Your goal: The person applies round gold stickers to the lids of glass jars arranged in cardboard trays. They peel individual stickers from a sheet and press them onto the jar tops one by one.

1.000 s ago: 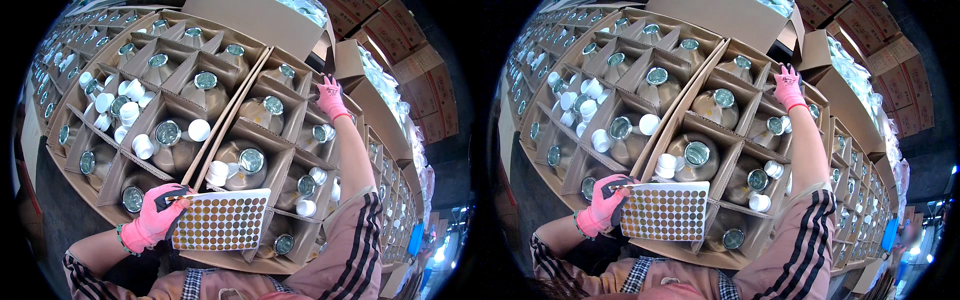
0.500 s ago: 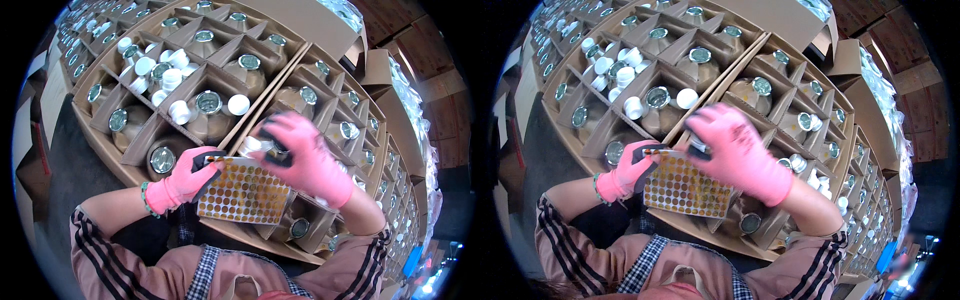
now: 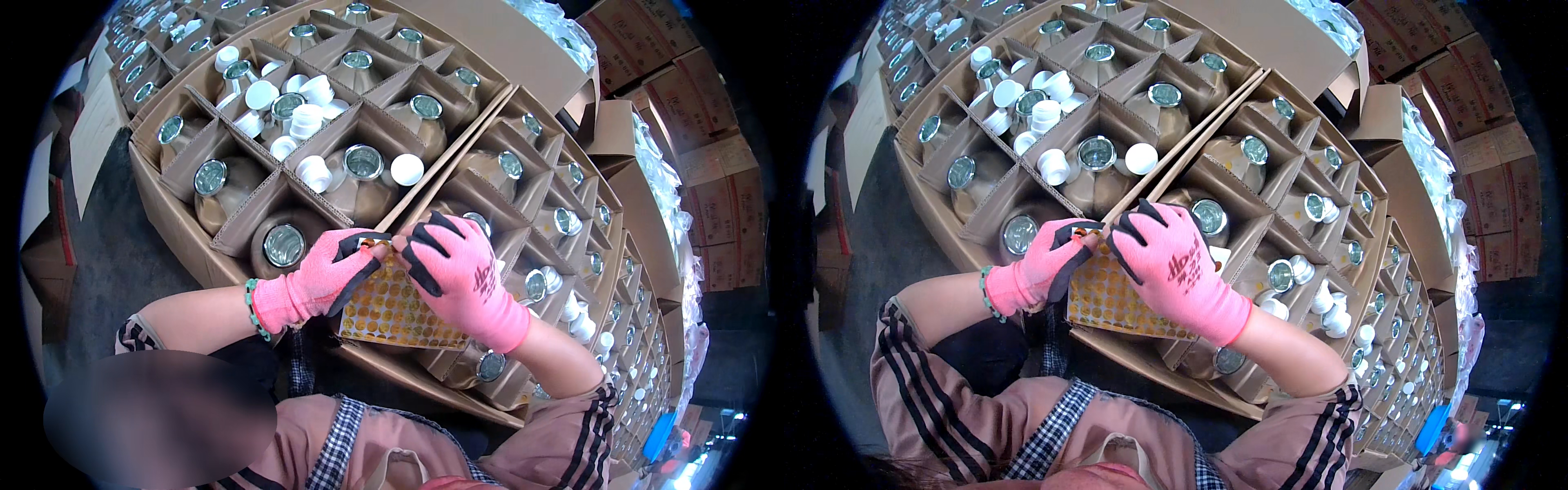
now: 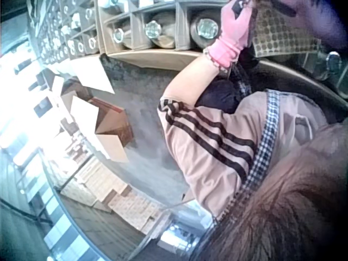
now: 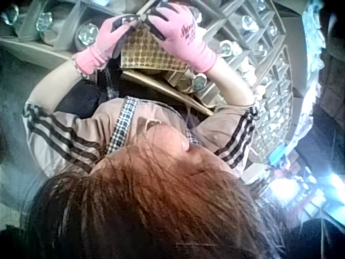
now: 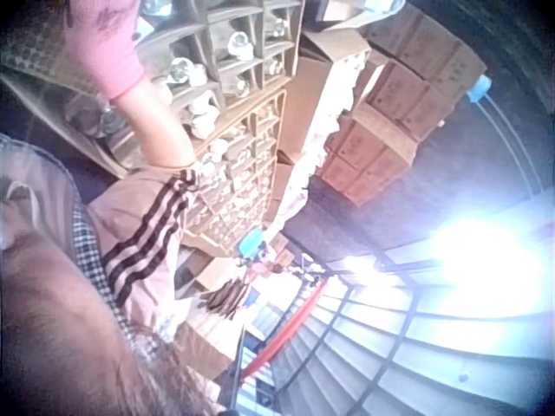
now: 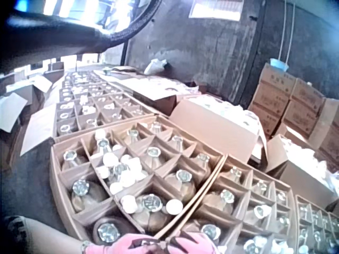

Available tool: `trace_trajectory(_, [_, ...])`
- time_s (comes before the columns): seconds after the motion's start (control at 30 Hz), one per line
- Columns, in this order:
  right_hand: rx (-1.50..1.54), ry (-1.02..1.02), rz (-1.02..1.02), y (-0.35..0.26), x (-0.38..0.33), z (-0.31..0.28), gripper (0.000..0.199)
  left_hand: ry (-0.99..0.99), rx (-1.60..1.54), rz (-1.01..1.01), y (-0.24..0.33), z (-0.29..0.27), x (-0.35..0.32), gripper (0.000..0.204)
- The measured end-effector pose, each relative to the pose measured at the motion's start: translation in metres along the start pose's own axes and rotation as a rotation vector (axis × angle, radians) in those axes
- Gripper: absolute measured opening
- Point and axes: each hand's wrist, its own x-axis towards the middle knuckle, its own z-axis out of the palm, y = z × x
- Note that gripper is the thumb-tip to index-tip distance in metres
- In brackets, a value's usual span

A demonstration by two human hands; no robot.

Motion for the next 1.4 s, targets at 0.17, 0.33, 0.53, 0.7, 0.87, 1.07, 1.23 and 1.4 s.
trace_trajectory(0.17, [-0.111, 0.019, -0.108, -0.002, -0.006, 0.002, 0.031, 0.017, -0.041, 0.024, -0.005, -0.001, -0.001, 0.023])
trace_trajectory(0.33, [-0.124, 0.015, -0.096, 0.002, -0.003, 0.003, 0.031, -0.003, -0.041, -0.028, -0.002, -0.003, 0.000, 0.021])
trace_trajectory(0.53, [0.453, 0.145, 0.091, 0.016, 0.005, -0.010, 0.022, 0.081, -0.091, -0.061, -0.004, 0.001, 0.001, 0.019])
trace_trajectory(0.7, [0.469, 0.511, 0.685, 0.180, 0.016, -0.054, 0.023, 0.124, -0.052, -0.050, -0.004, 0.004, -0.001, 0.018])
trace_trajectory(0.87, [-0.440, 0.265, 0.668, 0.292, -0.003, -0.034, 0.018, 0.064, -0.142, -0.097, -0.008, -0.001, 0.003, 0.021])
trace_trajectory(1.07, [-0.516, -0.181, 0.697, 0.316, 0.015, -0.023, 0.019, 0.049, -0.125, -0.133, -0.006, -0.004, 0.000, 0.024])
trace_trajectory(1.23, [-0.758, -0.504, 0.692, 0.304, 0.037, -0.018, 0.038, 0.078, -0.106, -0.157, -0.013, -0.006, -0.002, 0.024])
trace_trajectory(1.4, [-0.844, -0.513, 0.621, 0.300, 0.044, -0.018, 0.037, 0.094, -0.028, -0.151, -0.017, -0.007, -0.002, 0.025])
